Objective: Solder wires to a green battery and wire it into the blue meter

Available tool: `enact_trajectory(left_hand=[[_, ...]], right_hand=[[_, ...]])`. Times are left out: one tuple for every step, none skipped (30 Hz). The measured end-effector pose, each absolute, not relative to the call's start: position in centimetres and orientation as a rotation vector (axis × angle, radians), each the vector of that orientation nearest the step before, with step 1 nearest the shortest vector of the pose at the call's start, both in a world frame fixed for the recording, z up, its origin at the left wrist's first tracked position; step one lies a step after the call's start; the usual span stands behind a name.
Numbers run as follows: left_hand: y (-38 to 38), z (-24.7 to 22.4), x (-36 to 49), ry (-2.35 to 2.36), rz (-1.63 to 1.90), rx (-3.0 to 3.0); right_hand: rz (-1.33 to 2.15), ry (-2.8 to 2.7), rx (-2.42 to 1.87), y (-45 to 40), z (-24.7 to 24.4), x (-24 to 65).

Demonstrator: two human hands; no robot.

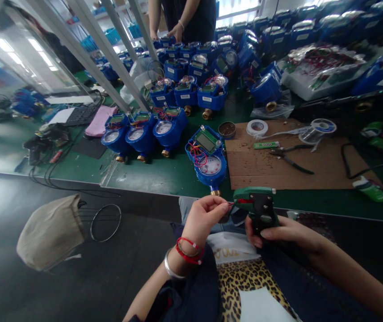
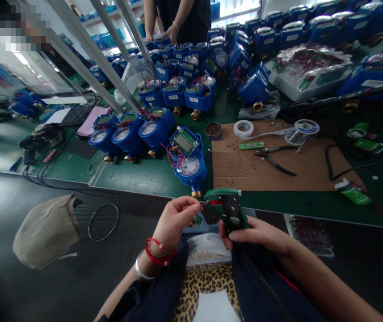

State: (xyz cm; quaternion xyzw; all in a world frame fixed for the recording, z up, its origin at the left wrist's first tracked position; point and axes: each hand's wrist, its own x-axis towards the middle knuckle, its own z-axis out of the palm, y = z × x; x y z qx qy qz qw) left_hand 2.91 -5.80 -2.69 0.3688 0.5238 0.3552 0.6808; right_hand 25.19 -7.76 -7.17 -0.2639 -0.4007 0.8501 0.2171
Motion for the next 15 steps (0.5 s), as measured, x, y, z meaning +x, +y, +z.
enact_trajectory(left_hand=[[-5.75, -2.67, 2.9, 1.176, 0.795, 0.818], [-5.7, -2.67, 2.88, 1.177, 0.794, 0.81], [-5.65, -2.67, 2.85, 1.18, 0.793, 0.804], [-5.59, -2.69, 2.8, 1.184, 0.792, 0.801], [-5.54, -2.72, 2.73, 1.189, 0.791, 0.801], [-5.48, -2.75, 2.65, 1.191, 0.789, 0.803], [-5.43, -2.79, 2.56, 1.189, 0.787, 0.808], [-5.38, -2.83, 2.46, 1.185, 0.783, 0.814], [-5.32, -2.85, 2.36, 1.179, 0.778, 0.819], [-5.27, -2.88, 2.27, 1.171, 0.772, 0.823], [-5.21, -2.89, 2.18, 1.165, 0.765, 0.827], [-5.16, -2.89, 2.09, 1.161, 0.758, 0.83], [-5.11, -2.89, 2.02, 1.16, 0.751, 0.831], [-5.07, -2.89, 1.96, 1.159, 0.744, 0.83], [-5.04, -2.89, 1.91, 1.158, 0.741, 0.826]], right_hand=[[2.384, -1.11, -0.712, -7.76, -7.15, 25.17], [2.405, -1.104, -0.702, -7.77, -7.12, 25.08], [2.421, -1.092, -0.696, -7.78, -7.08, 24.94], [2.435, -1.073, -0.696, -7.77, -7.03, 24.77], [2.444, -1.052, -0.702, -7.76, -6.97, 24.62], [2.453, -1.036, -0.704, -7.73, -6.9, 24.49], [2.46, -1.027, -0.707, -7.71, -6.83, 24.41], [2.466, -1.024, -0.707, -7.68, -6.77, 24.37], [2.47, -1.026, -0.709, -7.65, -6.7, 24.38], [2.474, -1.029, -0.716, -7.62, -6.64, 24.41], [2.481, -1.033, -0.723, -7.59, -6.58, 24.45], [2.488, -1.033, -0.735, -7.57, -6.52, 24.48], [2.497, -1.033, -0.748, -7.53, -6.45, 24.49], [2.51, -1.03, -0.761, -7.51, -6.38, 24.47], [2.521, -1.02, -0.77, -7.49, -6.31, 24.42]])
